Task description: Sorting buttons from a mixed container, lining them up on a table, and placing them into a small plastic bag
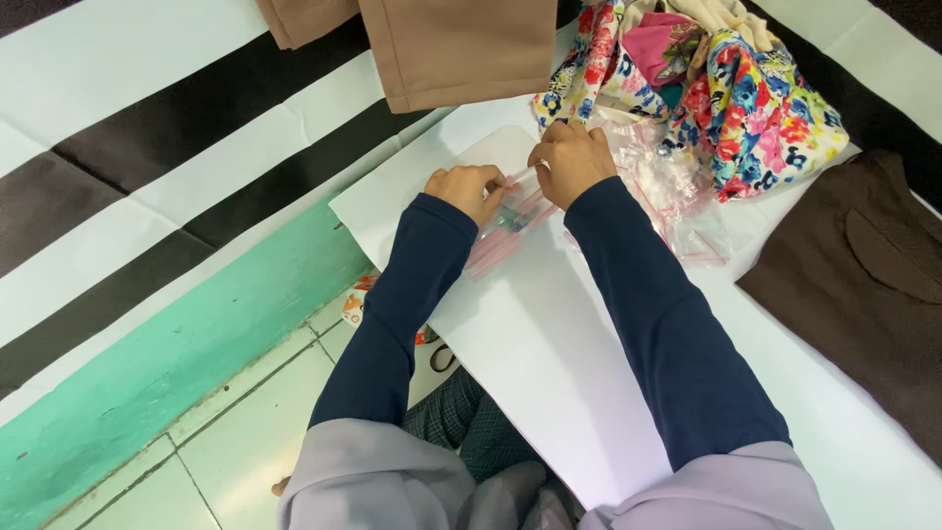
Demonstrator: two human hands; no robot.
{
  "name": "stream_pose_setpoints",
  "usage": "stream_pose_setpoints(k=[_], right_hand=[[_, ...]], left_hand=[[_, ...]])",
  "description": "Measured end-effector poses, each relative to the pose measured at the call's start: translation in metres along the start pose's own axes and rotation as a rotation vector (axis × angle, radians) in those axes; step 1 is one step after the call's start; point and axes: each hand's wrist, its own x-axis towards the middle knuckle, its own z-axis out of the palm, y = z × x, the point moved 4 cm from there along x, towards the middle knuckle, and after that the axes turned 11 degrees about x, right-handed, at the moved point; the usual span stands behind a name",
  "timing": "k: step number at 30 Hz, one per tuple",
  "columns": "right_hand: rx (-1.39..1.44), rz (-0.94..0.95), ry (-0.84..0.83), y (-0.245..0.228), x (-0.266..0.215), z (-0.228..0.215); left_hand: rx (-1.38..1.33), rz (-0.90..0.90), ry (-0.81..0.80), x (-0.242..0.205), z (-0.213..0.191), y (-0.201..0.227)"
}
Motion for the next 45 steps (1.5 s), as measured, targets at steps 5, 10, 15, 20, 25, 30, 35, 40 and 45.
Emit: stream_pose_setpoints(k=[5, 10, 15, 20, 25, 30, 35, 40, 45], right_hand=[[0.016, -0.027, -0.077, -0.007, -0.004, 0.001], [0.036, -0.027, -0.106, -0.02, -0.011, -0.015], [0.161, -0.092, 0.113, -0.041, -0.033, -0.063], [0.4, -0.157, 0.449, -0.072, -0.088, -0.1], [0.692, 0.027, 0.568, -0.079, -0.158, -0.066], [0.749, 0.106, 0.313, -0.064, -0.193, -0.003], [0.739, 0.13, 0.256, -0.056, -0.191, 0.005], [0.731, 0.152, 0.226, -0.057, -0.193, 0.001], [0.727, 0.136, 0.196, -0.057, -0.194, 0.001]], left_hand=[[0.039, -0.034, -0.074, 0.004, 0.018, -0.01], [0.098, -0.074, -0.095, -0.005, 0.008, 0.0], [0.06, 0.001, 0.269, -0.03, -0.02, 0.027], [-0.335, 0.155, 0.679, -0.094, -0.03, 0.098], [-0.348, 0.192, 0.685, -0.132, 0.028, 0.125], [-0.283, 0.17, 0.323, -0.121, 0.094, 0.114], [-0.185, 0.123, 0.29, -0.112, 0.105, 0.11], [-0.071, 0.068, 0.327, -0.115, 0.12, 0.112], [-0.005, 0.048, 0.455, -0.118, 0.118, 0.113]])
